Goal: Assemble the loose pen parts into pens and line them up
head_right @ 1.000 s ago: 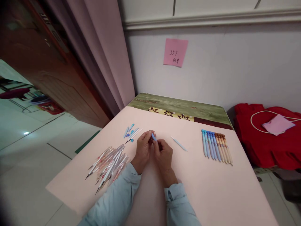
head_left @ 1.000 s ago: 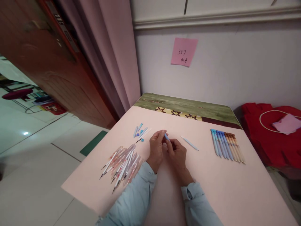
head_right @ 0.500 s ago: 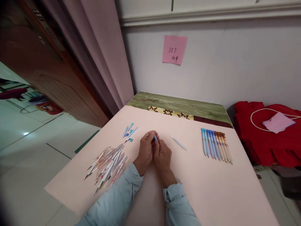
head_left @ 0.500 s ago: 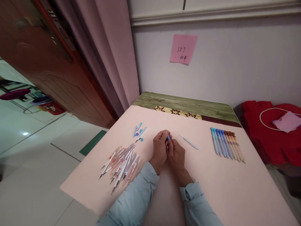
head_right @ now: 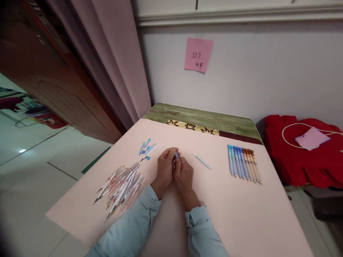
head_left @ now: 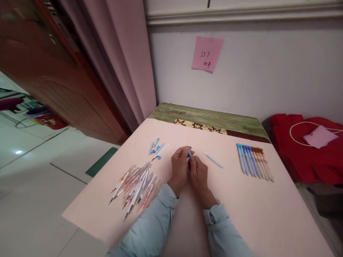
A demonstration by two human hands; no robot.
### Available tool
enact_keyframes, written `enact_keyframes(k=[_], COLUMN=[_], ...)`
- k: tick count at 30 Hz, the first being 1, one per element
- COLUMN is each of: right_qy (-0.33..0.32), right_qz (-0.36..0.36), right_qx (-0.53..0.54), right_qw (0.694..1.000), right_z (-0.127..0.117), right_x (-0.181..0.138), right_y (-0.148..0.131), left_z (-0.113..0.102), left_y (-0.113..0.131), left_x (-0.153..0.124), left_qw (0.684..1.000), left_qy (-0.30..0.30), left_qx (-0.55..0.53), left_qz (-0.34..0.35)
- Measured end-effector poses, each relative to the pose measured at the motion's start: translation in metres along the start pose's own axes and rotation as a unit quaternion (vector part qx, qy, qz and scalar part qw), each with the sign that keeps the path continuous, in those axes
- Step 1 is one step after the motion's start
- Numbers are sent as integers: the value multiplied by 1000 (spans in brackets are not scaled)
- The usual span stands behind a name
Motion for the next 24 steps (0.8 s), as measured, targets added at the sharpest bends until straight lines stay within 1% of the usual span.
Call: enact_keyframes(k=[3, 6, 7, 10, 14, 16, 20, 24], right_qy=[-2, 1, 0, -2, 13, 26, 24, 29], right_qz=[15, 22, 22, 27, 45, 48, 30, 27], right_qx=[43, 73, 79, 101, 144, 141, 106, 100], right_qw=[999, 997, 997, 995, 988, 989, 994, 994], right_z=[-1, -1, 0, 1, -2, -4, -4, -2], right_x=[1, 2, 2, 3, 4, 5, 6, 8], right_y=[0, 1, 2, 2, 2, 1, -3, -4], left_z=[-2, -3, -3, -4, -8, -9, -9, -9], left_y=[2, 0, -1, 1, 4, 5, 5, 5], left_x=[2, 3, 3, 6, 12, 13, 11, 11], left_qw=[999, 992, 991, 990, 987, 987, 992, 997], left_qy=[-6, -37, -46, -56, -38, -35, -38, -39], left_qx=[-25, -73, -80, -87, -125, -134, -102, -50], left_qz=[-40, -93, -101, -95, -90, -88, -69, -50])
Point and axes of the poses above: each hand's wrist, its own x-axis towards the middle knuckle, its own z-axis out of the palm, y = z × x, the point moved 4 cm from there along x, towards the middle knuckle, and after that the axes turned 2 degrees about -x, right-handed, at the moved point
